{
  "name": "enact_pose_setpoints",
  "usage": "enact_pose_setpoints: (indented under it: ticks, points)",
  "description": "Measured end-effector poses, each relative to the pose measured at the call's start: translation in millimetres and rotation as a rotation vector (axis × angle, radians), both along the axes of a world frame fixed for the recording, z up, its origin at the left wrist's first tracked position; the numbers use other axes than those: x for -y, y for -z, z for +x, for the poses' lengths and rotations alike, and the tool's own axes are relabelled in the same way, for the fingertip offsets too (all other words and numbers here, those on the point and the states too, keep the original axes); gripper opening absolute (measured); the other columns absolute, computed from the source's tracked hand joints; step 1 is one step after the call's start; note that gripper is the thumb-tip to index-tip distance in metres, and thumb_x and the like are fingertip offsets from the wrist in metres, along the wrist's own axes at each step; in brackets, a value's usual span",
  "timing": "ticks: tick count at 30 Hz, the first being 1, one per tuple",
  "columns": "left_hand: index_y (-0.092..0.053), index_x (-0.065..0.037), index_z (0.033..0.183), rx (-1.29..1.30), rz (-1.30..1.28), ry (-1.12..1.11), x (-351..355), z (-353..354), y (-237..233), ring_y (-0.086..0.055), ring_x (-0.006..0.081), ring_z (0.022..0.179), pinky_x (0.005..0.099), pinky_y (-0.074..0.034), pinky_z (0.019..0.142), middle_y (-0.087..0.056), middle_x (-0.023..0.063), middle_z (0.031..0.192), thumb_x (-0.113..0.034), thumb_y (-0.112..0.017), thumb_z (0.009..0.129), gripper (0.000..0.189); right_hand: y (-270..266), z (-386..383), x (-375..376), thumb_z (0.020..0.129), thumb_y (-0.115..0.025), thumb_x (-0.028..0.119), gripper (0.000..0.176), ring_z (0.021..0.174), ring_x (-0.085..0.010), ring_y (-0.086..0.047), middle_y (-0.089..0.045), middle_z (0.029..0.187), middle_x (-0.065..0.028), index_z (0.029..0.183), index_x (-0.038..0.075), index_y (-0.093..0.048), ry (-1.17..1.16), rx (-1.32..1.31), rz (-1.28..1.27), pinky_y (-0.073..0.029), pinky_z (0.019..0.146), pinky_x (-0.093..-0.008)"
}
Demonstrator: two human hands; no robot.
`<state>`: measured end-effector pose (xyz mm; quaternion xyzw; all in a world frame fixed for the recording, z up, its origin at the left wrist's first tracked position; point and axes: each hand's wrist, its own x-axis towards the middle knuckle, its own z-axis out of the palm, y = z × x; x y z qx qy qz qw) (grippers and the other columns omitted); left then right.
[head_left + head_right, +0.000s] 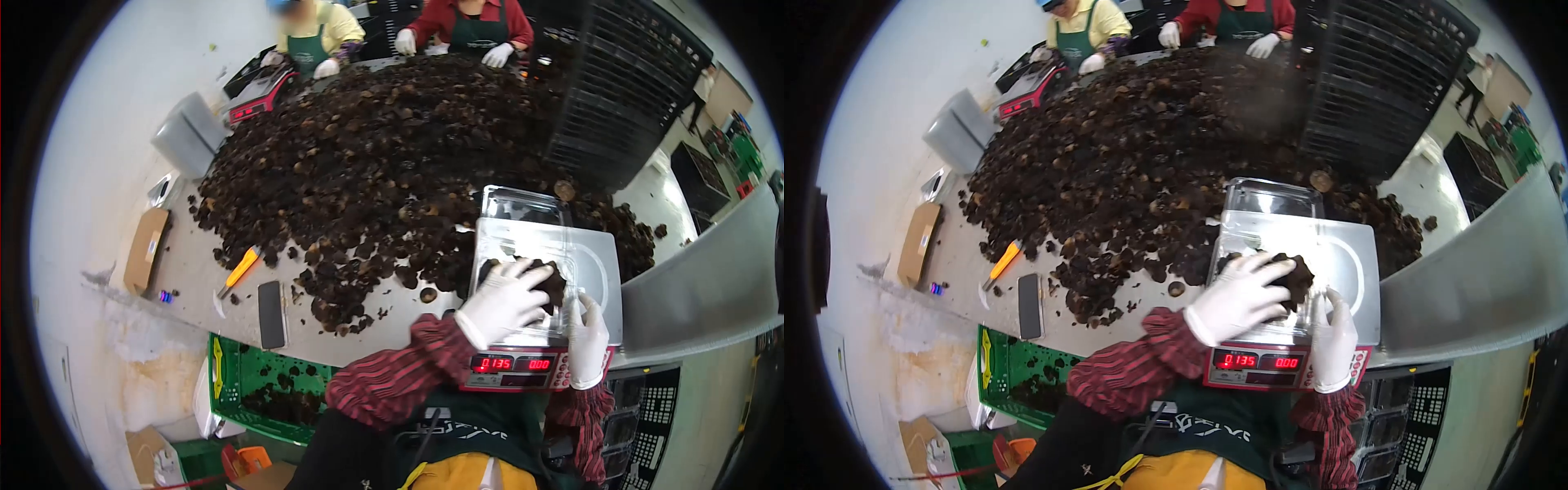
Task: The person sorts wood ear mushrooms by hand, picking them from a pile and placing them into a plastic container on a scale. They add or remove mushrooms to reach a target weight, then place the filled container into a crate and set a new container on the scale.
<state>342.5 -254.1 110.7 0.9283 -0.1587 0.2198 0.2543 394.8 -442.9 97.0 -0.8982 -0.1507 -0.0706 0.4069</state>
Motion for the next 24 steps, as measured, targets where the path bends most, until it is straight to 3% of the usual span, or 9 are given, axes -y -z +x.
enact_pose_setpoints:
  ticks: [2,7,10,12,14,16,19,22,24]
  points:
    - [-0.065,-0.013,0.102,0.012,-0.137,0.006,9,1,-3,-0.037,0.0317,0.128,0.0498,-0.025,0.105,-0.05,0.0144,0.129,-0.027,-0.064,0.081,0.025,4,1,1,0.091,-0.06,0.018,0.028,0.054,-0.0195,-0.051,-0.052,0.061,-0.0111,0.113,0.001,-0.06,-0.013,-0.018,0.063,-0.044,0.055,-0.0324]
    - [-0.067,-0.008,0.098,0.22,-0.327,-0.167,-19,-13,-17,-0.056,0.0321,0.105,0.0389,-0.045,0.091,-0.06,0.0132,0.114,-0.012,-0.07,0.076,0.023,-6,-4,2,0.093,-0.059,0.017,0.027,0.054,-0.0112,-0.047,-0.049,0.061,-0.0045,0.114,0.0,-0.06,0.014,-0.166,0.136,-0.041,0.052,-0.0287]
    - [-0.067,-0.007,0.101,0.048,-0.179,-0.564,-69,-34,24,-0.057,0.0297,0.103,0.038,-0.046,0.089,-0.061,0.0124,0.109,-0.008,-0.063,0.079,0.022,-17,-7,4,0.093,-0.058,0.017,0.029,0.058,-0.0099,-0.049,-0.056,0.068,-0.0066,0.115,-0.002,-0.059,0.032,-0.18,0.152,-0.042,0.054,-0.0267]
    - [-0.066,-0.009,0.106,-0.168,-0.061,-0.734,-103,-54,70,-0.055,0.0319,0.103,0.0395,-0.046,0.09,-0.059,0.0136,0.113,-0.017,-0.066,0.078,0.029,9,2,17,0.094,-0.058,0.016,0.031,0.059,-0.0061,-0.044,-0.051,0.07,-0.0018,0.121,-0.001,-0.056,-0.007,-0.077,0.185,-0.039,0.052,-0.0213]
    - [-0.066,-0.01,0.104,-0.244,0.034,-0.737,-114,-73,103,-0.054,0.0334,0.104,0.0398,-0.046,0.088,-0.058,0.0132,0.112,-0.018,-0.068,0.075,0.03,-3,-1,13,0.094,-0.058,0.016,0.032,0.059,-0.0059,-0.047,-0.053,0.072,-0.0025,0.122,-0.001,-0.056,0.04,-0.168,0.25,-0.04,0.052,-0.0205]
    - [-0.067,-0.008,0.094,-0.176,0.001,-0.65,-125,-84,129,-0.055,0.0317,0.101,0.0388,-0.047,0.085,-0.059,0.0112,0.105,-0.013,-0.07,0.072,0.022,-10,-3,13,0.093,-0.058,0.018,0.033,0.062,-0.0108,-0.055,-0.065,0.086,-0.0132,0.117,-0.005,-0.057,0.065,-0.227,0.239,-0.046,0.059,-0.0256]
    - [-0.068,-0.007,0.081,-0.031,-0.127,-0.684,-129,-87,134,-0.059,0.0291,0.09,0.0357,-0.048,0.08,-0.062,0.0084,0.092,-0.004,-0.07,0.069,0.012,-17,-6,11,0.093,-0.058,0.019,0.033,0.06,-0.0121,-0.056,-0.064,0.08,-0.0128,0.117,-0.004,-0.057,0.069,-0.214,0.196,-0.046,0.059,-0.026]
    - [-0.069,-0.003,0.084,0.025,-0.491,-0.634,-127,-75,105,-0.062,0.0221,0.089,0.0301,-0.049,0.08,-0.064,0.0096,0.096,0.005,-0.067,0.071,0.015,-13,-7,13,0.092,-0.059,0.018,0.032,0.058,-0.0116,-0.055,-0.062,0.073,-0.0105,0.116,-0.004,-0.057,0.076,-0.202,0.211,-0.045,0.058,-0.0259]
    - [-0.069,-0.002,0.089,0.097,-0.631,-0.628,-101,-60,57,-0.061,0.0194,0.095,0.0284,-0.048,0.082,-0.063,0.0093,0.103,0.005,-0.068,0.074,0.017,-5,-5,13,0.091,-0.06,0.017,0.031,0.056,-0.0113,-0.054,-0.058,0.067,-0.0091,0.115,-0.003,-0.058,0.053,-0.179,0.23,-0.044,0.056,-0.0261]
